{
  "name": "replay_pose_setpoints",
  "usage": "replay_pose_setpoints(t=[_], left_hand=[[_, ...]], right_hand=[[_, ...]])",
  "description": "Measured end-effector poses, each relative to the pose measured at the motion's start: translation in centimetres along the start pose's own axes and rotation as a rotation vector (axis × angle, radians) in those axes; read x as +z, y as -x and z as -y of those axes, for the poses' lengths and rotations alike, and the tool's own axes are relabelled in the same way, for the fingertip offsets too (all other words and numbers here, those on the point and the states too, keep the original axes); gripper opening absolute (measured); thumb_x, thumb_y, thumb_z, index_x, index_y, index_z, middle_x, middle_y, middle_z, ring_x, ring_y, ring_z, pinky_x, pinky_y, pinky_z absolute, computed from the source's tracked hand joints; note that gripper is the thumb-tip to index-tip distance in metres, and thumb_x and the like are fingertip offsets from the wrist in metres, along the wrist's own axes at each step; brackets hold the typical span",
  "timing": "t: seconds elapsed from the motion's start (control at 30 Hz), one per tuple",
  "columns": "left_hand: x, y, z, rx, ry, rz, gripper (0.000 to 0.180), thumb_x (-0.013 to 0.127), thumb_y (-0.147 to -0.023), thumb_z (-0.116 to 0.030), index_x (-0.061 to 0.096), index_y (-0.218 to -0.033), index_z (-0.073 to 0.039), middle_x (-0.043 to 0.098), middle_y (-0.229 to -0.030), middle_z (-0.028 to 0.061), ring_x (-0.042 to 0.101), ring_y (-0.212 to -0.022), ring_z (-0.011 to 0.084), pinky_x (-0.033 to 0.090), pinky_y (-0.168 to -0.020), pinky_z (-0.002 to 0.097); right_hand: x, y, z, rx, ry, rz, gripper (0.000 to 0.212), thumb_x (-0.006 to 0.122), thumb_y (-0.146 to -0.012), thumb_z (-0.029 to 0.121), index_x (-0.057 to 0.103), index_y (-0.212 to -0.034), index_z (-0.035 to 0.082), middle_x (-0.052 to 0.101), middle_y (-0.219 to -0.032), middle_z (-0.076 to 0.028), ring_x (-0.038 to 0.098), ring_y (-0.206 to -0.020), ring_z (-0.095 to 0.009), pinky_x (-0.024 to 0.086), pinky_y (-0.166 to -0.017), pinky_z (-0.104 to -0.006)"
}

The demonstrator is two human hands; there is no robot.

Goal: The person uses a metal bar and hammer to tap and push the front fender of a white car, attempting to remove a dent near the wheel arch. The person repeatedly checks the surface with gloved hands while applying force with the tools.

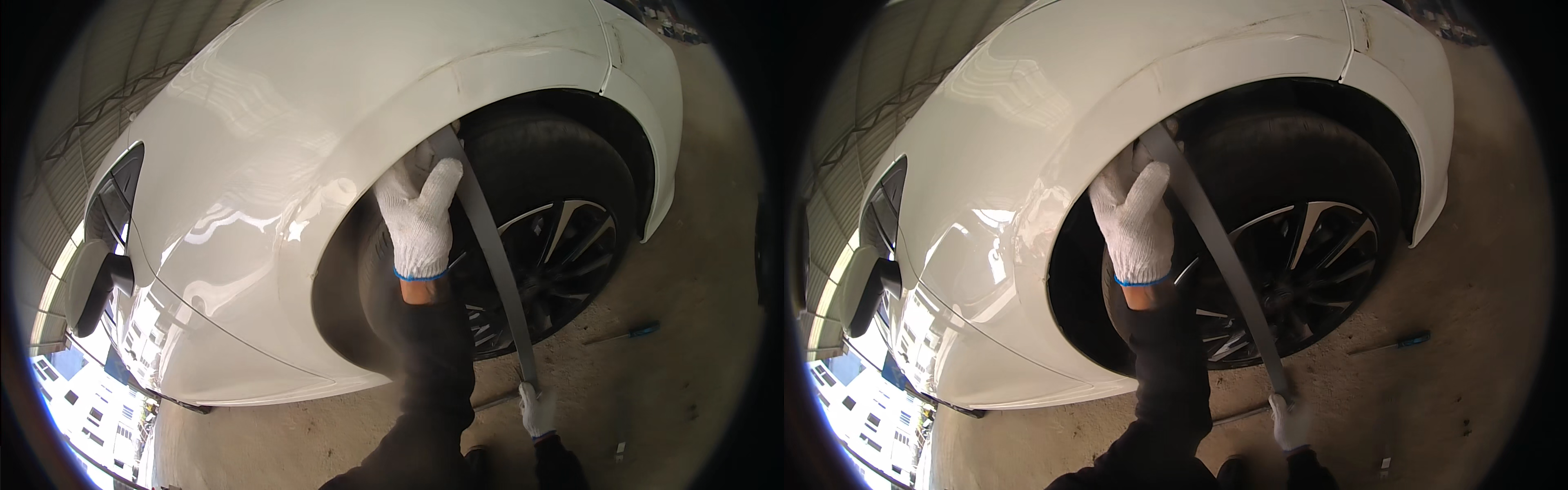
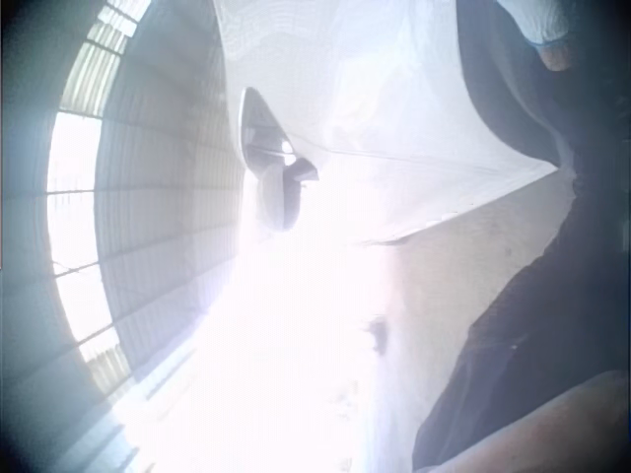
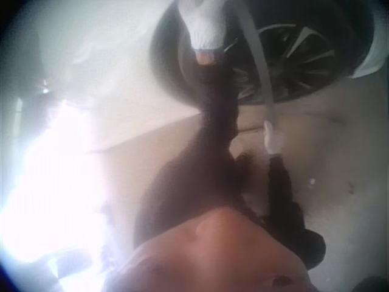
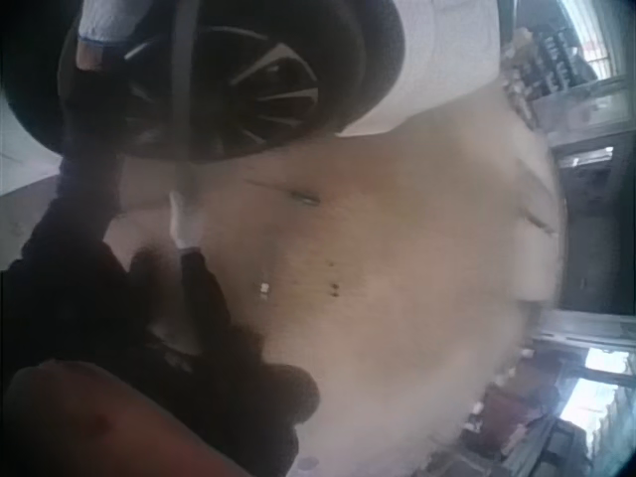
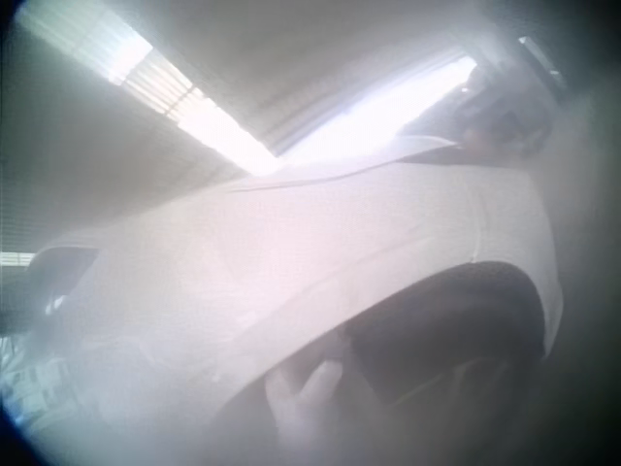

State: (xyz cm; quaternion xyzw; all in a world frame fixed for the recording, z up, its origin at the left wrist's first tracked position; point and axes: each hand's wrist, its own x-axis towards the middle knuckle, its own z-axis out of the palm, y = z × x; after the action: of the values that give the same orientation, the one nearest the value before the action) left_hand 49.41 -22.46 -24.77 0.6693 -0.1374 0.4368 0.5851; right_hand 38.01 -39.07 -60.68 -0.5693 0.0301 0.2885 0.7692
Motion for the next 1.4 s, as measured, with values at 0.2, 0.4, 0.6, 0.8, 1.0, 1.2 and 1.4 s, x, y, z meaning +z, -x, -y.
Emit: replay_pose_setpoints(t=[0.2,0.4,0.6,0.8,1.0,1.2,1.4], left_hand=[[0.5,-0.5,0.2,0.109,0.045,0.005,0.062,0.055,-0.076,0.007,0.046,-0.136,0.013,0.062,-0.122,0.0232,0.064,-0.110,0.0282,0.050,-0.094,0.0360],[0.9,0.0,0.4,0.080,0.020,-0.126,0.062,0.056,-0.075,0.002,0.047,-0.135,0.014,0.062,-0.120,0.0247,0.066,-0.108,0.0322,0.051,-0.099,0.0438],[1.1,0.0,0.8,0.017,-0.248,-0.135,0.041,0.058,-0.084,0.003,0.058,-0.124,0.015,0.071,-0.099,0.0160,0.068,-0.088,0.0181,0.053,-0.083,0.0290],[0.7,-0.4,-0.2,0.002,-0.190,0.011,0.058,0.060,-0.082,0.003,0.050,-0.138,0.013,0.061,-0.130,0.0212,0.064,-0.108,0.0212,0.050,-0.091,0.0305],[1.3,-0.7,-0.9,-0.023,-0.230,0.094,0.064,0.057,-0.082,0.001,0.043,-0.143,0.012,0.055,-0.136,0.0259,0.063,-0.116,0.0303,0.048,-0.099,0.0369],[1.6,-1.7,-0.2,-0.033,-0.135,0.168,0.063,0.054,-0.083,0.002,0.037,-0.142,0.018,0.054,-0.135,0.0294,0.068,-0.107,0.0334,0.051,-0.099,0.0416],[3.6,-2.6,-0.2,-0.009,-0.265,0.207,0.055,0.053,-0.084,0.004,0.044,-0.138,0.014,0.059,-0.131,0.0279,0.072,-0.098,0.0307,0.056,-0.083,0.0387]], right_hand=[[1.0,-5.0,-4.2,-0.069,0.094,0.000,0.034,0.066,-0.095,0.029,0.063,-0.073,0.004,0.052,-0.061,0.002,0.045,-0.053,-0.005,0.036,-0.051,-0.0249],[-0.5,-4.2,-4.2,-0.114,0.201,0.061,0.026,0.067,-0.096,0.029,0.067,-0.088,0.004,0.056,-0.069,0.004,0.048,-0.060,-0.004,0.037,-0.053,-0.0227],[-1.8,2.1,-1.8,0.031,0.013,0.088,0.024,0.067,-0.097,0.026,0.066,-0.098,0.002,0.053,-0.068,0.003,0.046,-0.060,-0.004,0.039,-0.056,-0.0218],[-1.2,1.1,-0.5,-0.003,0.016,0.134,0.033,0.065,-0.100,0.037,0.059,-0.085,0.008,0.048,-0.060,0.003,0.042,-0.051,-0.005,0.032,-0.045,-0.0243],[-0.6,0.1,-2.0,0.060,-0.054,0.180,0.040,0.069,-0.097,0.037,0.061,-0.072,0.006,0.050,-0.058,0.003,0.044,-0.049,-0.006,0.035,-0.046,-0.0266],[-0.4,3.6,-0.1,0.045,0.155,0.207,0.055,0.069,-0.094,0.043,0.058,-0.057,0.004,0.054,-0.050,-0.003,0.051,-0.044,-0.012,0.039,-0.045,-0.0309],[-1.4,2.4,-2.0,0.017,0.067,0.104,0.059,0.069,-0.094,0.045,0.057,-0.054,0.003,0.052,-0.048,-0.003,0.049,-0.042,-0.012,0.039,-0.046,-0.0321]])
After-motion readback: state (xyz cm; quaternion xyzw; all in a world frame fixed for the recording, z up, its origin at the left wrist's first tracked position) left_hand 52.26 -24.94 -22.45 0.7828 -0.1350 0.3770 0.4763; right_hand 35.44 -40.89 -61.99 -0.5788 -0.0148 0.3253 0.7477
